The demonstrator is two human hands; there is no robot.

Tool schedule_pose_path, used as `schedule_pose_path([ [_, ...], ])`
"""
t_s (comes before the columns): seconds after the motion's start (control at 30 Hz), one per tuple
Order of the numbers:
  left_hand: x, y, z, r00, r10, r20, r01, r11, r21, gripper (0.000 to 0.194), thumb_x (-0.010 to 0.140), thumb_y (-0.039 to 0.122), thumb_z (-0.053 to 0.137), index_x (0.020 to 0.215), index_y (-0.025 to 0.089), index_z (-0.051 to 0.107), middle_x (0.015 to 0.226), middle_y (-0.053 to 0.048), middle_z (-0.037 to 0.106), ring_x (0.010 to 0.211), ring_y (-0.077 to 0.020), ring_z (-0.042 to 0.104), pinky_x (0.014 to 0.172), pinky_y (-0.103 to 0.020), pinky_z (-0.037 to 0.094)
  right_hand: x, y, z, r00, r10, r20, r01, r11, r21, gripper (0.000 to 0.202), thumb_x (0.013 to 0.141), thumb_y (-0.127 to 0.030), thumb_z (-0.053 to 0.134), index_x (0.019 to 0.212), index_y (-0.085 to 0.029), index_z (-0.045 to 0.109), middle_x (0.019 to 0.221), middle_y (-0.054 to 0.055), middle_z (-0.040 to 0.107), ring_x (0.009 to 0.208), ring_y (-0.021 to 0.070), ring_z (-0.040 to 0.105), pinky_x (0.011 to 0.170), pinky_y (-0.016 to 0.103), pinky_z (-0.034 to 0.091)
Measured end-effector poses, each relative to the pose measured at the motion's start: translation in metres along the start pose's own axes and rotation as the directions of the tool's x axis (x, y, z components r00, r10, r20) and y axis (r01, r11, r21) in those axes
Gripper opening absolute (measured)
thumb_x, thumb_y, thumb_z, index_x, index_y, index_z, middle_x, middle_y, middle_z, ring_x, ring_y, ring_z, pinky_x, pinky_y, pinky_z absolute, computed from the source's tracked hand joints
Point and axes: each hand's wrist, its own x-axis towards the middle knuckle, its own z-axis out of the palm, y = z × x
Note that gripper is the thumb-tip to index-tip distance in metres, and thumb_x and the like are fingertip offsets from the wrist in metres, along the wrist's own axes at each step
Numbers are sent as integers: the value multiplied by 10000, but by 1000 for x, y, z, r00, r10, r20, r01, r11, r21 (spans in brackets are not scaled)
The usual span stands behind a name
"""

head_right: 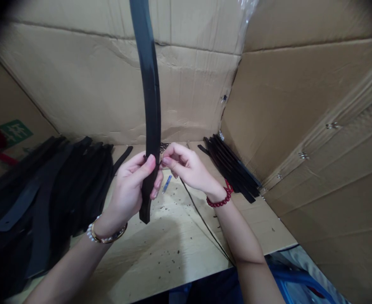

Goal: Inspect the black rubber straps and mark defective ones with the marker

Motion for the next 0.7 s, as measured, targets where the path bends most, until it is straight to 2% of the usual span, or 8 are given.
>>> schedule_pose_path([
  [0.1,3,-1,-1,999,-35,-27,33,997,-65,218,948,362,602,833,178,584,528,45,582,354,-52,470,336,-141,353,0,-2,4,996,87,13,-87,991,101,190,935,-350,643,877,-181,577,729,-38,576,540,43,464,452,170,344],
  [0.23,7,-5,-3,996,-32,-79,26,997,-73,212,935,383,617,875,180,599,526,41,590,354,-60,473,335,-148,359,2,-3,6,996,78,-47,-75,994,78,167,903,-326,688,919,-168,633,847,-1,644,760,74,616,656,176,491],
  [0.3,8,-7,-4,995,-3,-101,0,999,-36,232,932,385,621,842,173,598,527,33,596,359,-63,482,343,-153,371,2,-2,7,997,66,-51,-62,995,80,185,863,-328,734,906,-173,643,822,-5,667,725,88,656,668,204,526],
  [0.4,8,-9,-5,993,54,-101,-50,998,38,260,938,369,617,779,164,594,538,24,603,370,-71,506,352,-169,390,2,0,7,997,61,-38,-58,994,91,219,785,-311,809,849,-179,647,705,-24,681,580,104,670,582,227,536],
  [0.53,6,-9,-5,990,103,-95,-95,992,87,258,948,361,605,785,161,604,542,23,599,375,-76,514,361,-181,399,0,2,5,994,35,-101,-26,996,84,192,732,-283,850,815,-179,712,684,-13,710,574,118,684,573,235,553],
  [0.7,6,-7,-4,996,55,-76,-51,998,46,287,958,391,584,778,168,577,523,26,594,357,-62,488,345,-160,370,0,6,2,991,40,-128,-29,996,87,167,721,-288,858,818,-188,765,720,2,733,593,109,670,590,238,567],
])
